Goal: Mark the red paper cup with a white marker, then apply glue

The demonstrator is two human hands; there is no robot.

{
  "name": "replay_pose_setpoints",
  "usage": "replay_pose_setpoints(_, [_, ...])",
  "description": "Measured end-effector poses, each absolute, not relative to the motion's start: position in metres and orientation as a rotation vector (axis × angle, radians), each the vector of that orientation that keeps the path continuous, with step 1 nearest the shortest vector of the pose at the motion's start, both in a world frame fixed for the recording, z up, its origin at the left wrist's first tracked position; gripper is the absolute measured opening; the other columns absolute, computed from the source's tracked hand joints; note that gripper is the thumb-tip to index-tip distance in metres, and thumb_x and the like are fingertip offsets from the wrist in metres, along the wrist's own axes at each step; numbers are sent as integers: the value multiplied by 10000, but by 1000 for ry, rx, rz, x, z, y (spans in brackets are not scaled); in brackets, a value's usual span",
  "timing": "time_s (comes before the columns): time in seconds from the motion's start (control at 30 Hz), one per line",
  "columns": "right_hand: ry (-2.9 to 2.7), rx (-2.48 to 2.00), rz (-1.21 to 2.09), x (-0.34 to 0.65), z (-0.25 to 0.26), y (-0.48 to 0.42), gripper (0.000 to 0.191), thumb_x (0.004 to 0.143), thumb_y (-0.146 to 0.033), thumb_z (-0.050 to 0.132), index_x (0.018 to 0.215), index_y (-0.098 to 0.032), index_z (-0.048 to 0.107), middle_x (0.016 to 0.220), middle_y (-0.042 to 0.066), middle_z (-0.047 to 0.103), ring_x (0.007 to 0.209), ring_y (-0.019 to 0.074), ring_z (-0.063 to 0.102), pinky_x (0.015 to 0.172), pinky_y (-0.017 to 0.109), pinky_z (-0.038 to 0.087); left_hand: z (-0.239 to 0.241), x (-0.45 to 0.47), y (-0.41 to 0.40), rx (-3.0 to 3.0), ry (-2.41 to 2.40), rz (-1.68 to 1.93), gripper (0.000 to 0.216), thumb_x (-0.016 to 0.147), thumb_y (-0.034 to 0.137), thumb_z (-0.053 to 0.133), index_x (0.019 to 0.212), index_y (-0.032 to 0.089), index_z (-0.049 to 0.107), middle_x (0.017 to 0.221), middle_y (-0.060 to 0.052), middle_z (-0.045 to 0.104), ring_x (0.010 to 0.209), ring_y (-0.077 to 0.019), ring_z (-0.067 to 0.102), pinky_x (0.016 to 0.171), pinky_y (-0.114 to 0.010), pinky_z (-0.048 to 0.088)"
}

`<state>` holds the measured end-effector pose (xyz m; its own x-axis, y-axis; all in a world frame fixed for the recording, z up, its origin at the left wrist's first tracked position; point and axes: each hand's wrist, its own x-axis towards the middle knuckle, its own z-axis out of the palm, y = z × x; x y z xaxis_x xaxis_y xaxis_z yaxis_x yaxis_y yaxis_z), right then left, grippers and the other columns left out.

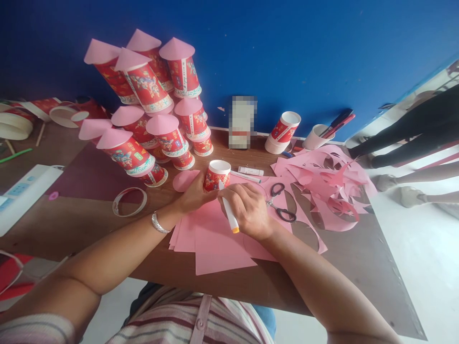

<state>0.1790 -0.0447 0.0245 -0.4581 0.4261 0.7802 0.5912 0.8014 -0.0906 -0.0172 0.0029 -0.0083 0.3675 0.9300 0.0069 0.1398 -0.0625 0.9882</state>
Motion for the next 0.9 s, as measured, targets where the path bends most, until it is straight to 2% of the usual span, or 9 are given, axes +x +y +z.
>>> replay_pose_setpoints(0.17, [-2128,-770,-241,179,19,-45,207,974,-78,554,1144,-191,593,895,50,724,738,180,669,660,311,530,-8,-18,4,1423,1001,895,647,749,521,874,1200,197,540,1116,-86,675,1057,-273,656,898,-408,536])
replay_pose_setpoints(0.4, [-2143,-789,-252,179,20,-45,173,976,-81,552,1096,-204,573,867,33,715,714,162,659,638,291,520,-5,-16,4,1284,919,904,581,759,410,871,1178,185,537,972,-26,653,898,-186,639,801,-332,547])
replay_pose_setpoints(0.5, [-2153,-784,-252,179,21,-45,181,968,-70,543,1094,-197,567,859,40,716,716,165,664,642,292,526,-8,-17,5,1255,898,901,558,792,400,844,1204,193,530,977,-20,655,858,-164,636,769,-313,548])
replay_pose_setpoints(0.67, [-2157,-790,-249,179,21,-44,195,965,-72,531,1102,-205,569,866,38,720,710,166,659,641,292,524,-10,-19,6,1250,921,914,533,798,417,840,1182,196,544,1057,-43,669,919,-178,657,783,-309,550])
replay_pose_setpoints(0.9, [-2195,-771,-183,182,19,-44,208,1002,-108,419,1124,-173,576,885,76,720,741,191,677,656,317,523,-7,-18,5,1223,870,927,564,784,441,856,1189,202,544,1048,-40,664,952,-198,658,822,-342,558])
